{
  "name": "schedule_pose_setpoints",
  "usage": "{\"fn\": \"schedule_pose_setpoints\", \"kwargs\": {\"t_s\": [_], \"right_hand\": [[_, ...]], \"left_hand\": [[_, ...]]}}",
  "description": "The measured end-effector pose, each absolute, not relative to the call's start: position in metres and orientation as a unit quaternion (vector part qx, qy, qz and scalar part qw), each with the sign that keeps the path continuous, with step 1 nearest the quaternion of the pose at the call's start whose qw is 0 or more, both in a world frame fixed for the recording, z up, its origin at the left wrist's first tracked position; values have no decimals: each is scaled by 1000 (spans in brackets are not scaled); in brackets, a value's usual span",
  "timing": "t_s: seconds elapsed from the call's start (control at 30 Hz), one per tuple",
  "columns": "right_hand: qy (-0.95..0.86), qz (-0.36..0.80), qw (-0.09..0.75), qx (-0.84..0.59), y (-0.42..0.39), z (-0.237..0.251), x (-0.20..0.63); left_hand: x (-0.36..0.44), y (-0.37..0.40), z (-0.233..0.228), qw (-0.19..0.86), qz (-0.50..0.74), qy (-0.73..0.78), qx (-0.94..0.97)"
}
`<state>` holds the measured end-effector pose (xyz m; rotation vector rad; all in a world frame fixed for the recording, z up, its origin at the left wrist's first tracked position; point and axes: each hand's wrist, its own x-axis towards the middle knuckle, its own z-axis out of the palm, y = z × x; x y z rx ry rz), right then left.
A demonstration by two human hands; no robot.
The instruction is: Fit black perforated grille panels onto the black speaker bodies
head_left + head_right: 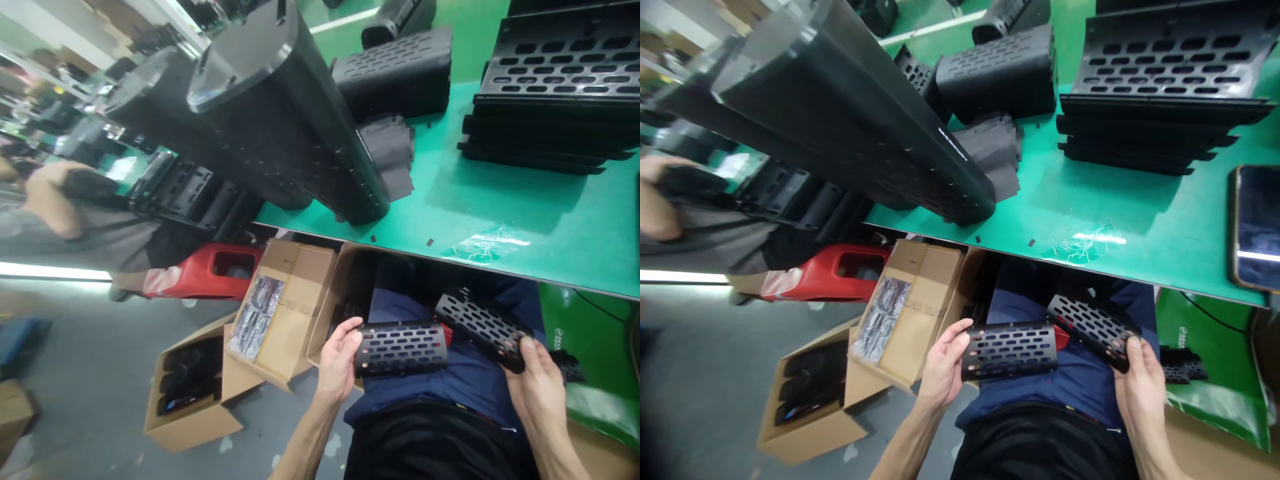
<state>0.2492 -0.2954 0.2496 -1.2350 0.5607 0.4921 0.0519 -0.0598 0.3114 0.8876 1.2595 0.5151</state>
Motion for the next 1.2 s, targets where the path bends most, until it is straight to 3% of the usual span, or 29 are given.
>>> {"fn": "schedule_pose_setpoints", "kwargs": {"t_s": [0.27,0.63,1.2], "right_hand": [[222,242,739,-588,-297,240,241],[131,381,686,-606,-288,245,226],[59,387,672,-629,-292,237,223]], "left_hand": [[35,-46,321,677,223,601,362],[18,-23,327,650,289,596,372],[11,-23,315,664,264,588,379]]}}
